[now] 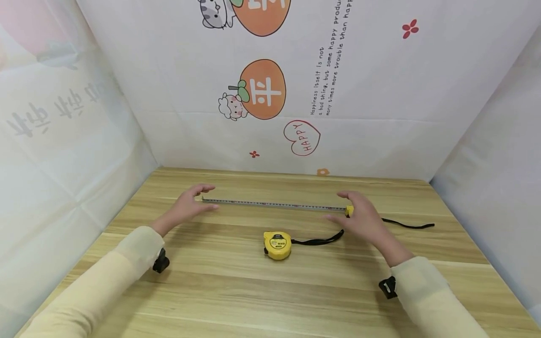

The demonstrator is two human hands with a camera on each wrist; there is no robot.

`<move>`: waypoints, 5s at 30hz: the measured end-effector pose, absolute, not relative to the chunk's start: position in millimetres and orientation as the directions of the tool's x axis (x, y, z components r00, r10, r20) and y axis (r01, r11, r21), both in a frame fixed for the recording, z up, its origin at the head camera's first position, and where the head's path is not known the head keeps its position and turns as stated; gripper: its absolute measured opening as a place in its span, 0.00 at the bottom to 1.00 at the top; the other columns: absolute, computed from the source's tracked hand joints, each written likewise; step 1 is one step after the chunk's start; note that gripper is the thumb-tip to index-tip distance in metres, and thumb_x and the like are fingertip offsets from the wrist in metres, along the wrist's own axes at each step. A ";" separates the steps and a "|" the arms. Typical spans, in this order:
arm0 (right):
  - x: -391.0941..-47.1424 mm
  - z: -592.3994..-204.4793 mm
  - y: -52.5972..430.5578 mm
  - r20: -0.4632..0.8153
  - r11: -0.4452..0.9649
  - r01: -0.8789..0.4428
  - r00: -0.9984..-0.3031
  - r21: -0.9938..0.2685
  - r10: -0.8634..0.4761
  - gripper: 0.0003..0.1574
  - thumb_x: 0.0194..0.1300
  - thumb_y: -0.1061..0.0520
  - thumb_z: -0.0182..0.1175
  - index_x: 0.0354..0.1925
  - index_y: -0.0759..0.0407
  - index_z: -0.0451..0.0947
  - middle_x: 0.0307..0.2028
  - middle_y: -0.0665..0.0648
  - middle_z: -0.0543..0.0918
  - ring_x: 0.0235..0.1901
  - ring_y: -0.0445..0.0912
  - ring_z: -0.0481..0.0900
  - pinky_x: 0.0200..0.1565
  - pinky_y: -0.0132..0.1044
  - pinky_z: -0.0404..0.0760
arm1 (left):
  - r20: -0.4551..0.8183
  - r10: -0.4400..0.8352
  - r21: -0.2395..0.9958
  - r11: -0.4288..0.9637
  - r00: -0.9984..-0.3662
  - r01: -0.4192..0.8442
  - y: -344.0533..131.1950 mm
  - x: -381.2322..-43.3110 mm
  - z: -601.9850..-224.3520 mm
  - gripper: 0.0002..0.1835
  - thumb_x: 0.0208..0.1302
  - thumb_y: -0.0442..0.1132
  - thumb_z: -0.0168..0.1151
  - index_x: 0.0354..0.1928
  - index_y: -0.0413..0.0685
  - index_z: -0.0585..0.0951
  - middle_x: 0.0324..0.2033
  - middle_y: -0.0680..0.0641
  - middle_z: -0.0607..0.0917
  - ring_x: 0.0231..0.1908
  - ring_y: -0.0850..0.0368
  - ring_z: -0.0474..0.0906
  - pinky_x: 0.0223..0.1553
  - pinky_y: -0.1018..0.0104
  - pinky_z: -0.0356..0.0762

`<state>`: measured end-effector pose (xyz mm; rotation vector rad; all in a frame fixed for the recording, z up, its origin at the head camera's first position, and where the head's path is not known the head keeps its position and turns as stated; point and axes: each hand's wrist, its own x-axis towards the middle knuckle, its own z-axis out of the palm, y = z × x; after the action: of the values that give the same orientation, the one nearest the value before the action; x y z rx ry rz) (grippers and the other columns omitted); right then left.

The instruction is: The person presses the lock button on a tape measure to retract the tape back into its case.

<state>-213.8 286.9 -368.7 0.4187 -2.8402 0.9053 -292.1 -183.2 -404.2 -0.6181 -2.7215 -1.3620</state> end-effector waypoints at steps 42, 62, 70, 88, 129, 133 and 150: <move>-256.8 -415.8 345.0 0.093 0.885 -0.299 -0.954 -0.358 -0.285 0.53 0.50 0.49 0.77 0.64 0.72 0.64 0.59 0.77 0.66 0.58 0.73 0.60 0.56 0.68 0.60 | 0.021 0.316 0.714 0.660 -0.949 0.235 -205.3 -331.4 -429.8 0.32 0.62 0.35 0.68 0.66 0.32 0.67 0.62 0.34 0.69 0.61 0.37 0.65 0.59 0.46 0.66; -257.2 -419.2 345.2 0.050 0.886 -0.282 -0.958 -0.370 -0.284 0.50 0.53 0.49 0.75 0.63 0.75 0.64 0.59 0.79 0.66 0.57 0.73 0.62 0.55 0.66 0.64 | 0.062 0.294 0.585 0.763 -0.954 0.273 -206.8 -337.1 -431.6 0.11 0.67 0.30 0.60 0.49 0.32 0.78 0.46 0.36 0.80 0.50 0.41 0.75 0.53 0.48 0.72; -257.3 -421.6 344.8 0.067 0.883 -0.296 -0.954 -0.364 -0.292 0.46 0.57 0.50 0.73 0.62 0.75 0.64 0.57 0.78 0.69 0.53 0.70 0.68 0.52 0.64 0.69 | 0.080 0.288 0.546 0.788 -0.954 0.284 -210.6 -340.7 -435.0 0.08 0.69 0.29 0.58 0.47 0.34 0.79 0.44 0.37 0.81 0.49 0.42 0.76 0.51 0.49 0.72; -256.6 -425.9 344.9 0.054 0.899 -0.308 -0.950 -0.312 -0.307 0.43 0.62 0.55 0.68 0.64 0.77 0.61 0.56 0.80 0.68 0.51 0.69 0.70 0.49 0.62 0.71 | 0.093 0.302 0.529 0.792 -0.949 0.304 -212.7 -340.1 -434.2 0.07 0.69 0.31 0.59 0.45 0.36 0.80 0.42 0.39 0.82 0.46 0.43 0.77 0.50 0.50 0.74; -254.8 -393.8 352.3 0.216 0.872 -0.402 -0.911 -0.279 -0.351 0.40 0.60 0.63 0.67 0.62 0.82 0.61 0.50 0.80 0.72 0.46 0.68 0.74 0.44 0.61 0.75 | 0.214 0.254 0.671 0.663 -0.943 0.331 -223.2 -331.8 -413.4 0.11 0.73 0.40 0.56 0.49 0.43 0.81 0.45 0.43 0.82 0.54 0.43 0.75 0.58 0.43 0.67; -253.5 -387.2 353.4 0.231 0.871 -0.412 -0.905 -0.266 -0.357 0.40 0.60 0.63 0.68 0.62 0.81 0.61 0.49 0.78 0.73 0.45 0.66 0.74 0.42 0.60 0.75 | 0.197 0.233 0.693 0.654 -0.952 0.303 -222.3 -328.3 -406.1 0.12 0.73 0.43 0.55 0.50 0.44 0.80 0.47 0.43 0.81 0.57 0.42 0.72 0.58 0.43 0.67; -245.0 -357.2 350.7 0.232 0.880 -0.406 -0.906 -0.247 -0.353 0.39 0.60 0.60 0.68 0.62 0.79 0.63 0.48 0.77 0.75 0.44 0.64 0.75 0.42 0.58 0.75 | 0.256 0.221 0.705 0.623 -0.941 0.338 -225.9 -324.2 -384.4 0.15 0.72 0.43 0.56 0.52 0.41 0.79 0.49 0.41 0.82 0.57 0.41 0.72 0.57 0.44 0.69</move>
<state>-245.0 350.7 -357.2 0.5850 -2.8698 0.4355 -324.2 -225.9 -384.4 -0.4679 -2.6976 -1.2178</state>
